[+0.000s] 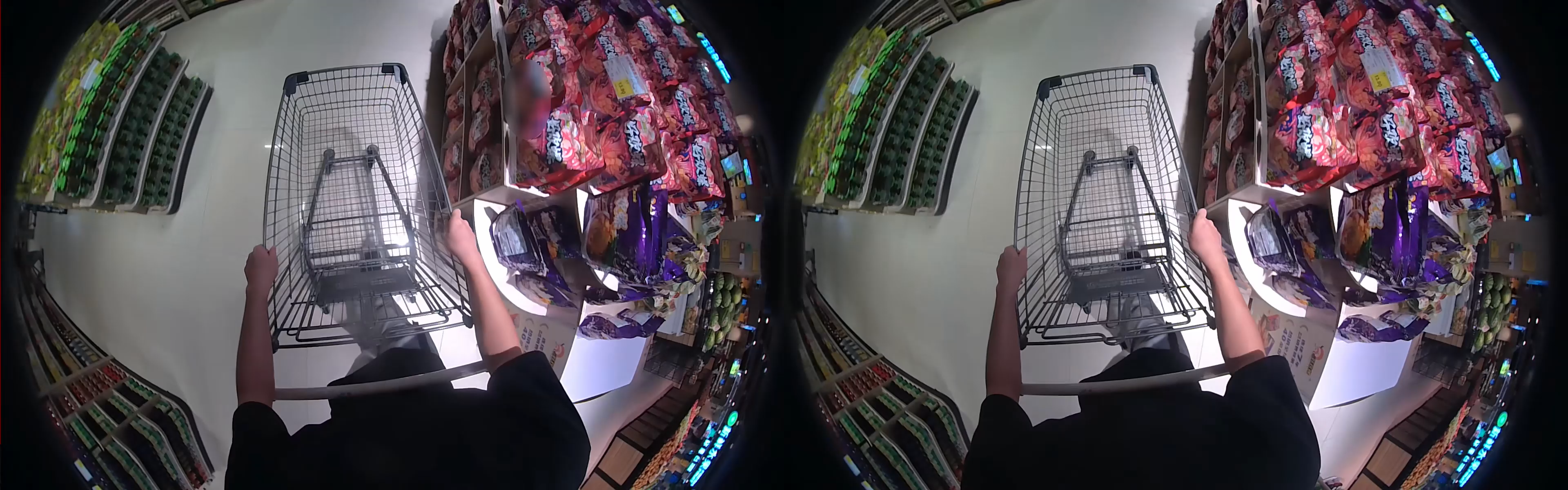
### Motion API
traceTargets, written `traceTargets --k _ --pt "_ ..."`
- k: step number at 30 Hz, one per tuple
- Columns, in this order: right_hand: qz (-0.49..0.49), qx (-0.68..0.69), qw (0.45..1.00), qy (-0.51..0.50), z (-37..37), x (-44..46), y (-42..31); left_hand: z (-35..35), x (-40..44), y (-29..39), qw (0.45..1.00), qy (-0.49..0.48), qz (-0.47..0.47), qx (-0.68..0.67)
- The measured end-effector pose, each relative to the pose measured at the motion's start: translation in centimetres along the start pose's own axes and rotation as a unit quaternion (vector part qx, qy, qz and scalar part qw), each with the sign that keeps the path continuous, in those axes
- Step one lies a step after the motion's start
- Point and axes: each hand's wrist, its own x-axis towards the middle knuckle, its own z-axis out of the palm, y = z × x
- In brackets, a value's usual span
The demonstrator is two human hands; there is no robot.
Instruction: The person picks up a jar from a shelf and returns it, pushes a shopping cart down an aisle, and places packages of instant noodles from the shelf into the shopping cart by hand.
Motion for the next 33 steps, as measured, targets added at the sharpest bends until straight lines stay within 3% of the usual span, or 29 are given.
traceTargets --k 2,6,11,33 --pt "-0.003 0.001 1.0 0.015 -0.4 3.6 -0.6 -2.7 2.9 3.8 0.998 -0.057 -0.035 -0.018" --pt "-0.002 0.012 1.0 0.027 -1.7 10.4 -2.9 -1.9 10.9 5.0 1.0 -0.02 -0.015 0.015" --pt "0.013 0.004 1.0 0.017 -4.4 18.0 -5.6 -4.4 18.5 10.4 0.999 -0.048 -0.009 0.003" --pt "0.059 0.015 0.997 0.043 -9.5 43.0 -12.7 -8.6 44.8 23.5 0.999 -0.035 0.029 0.015"
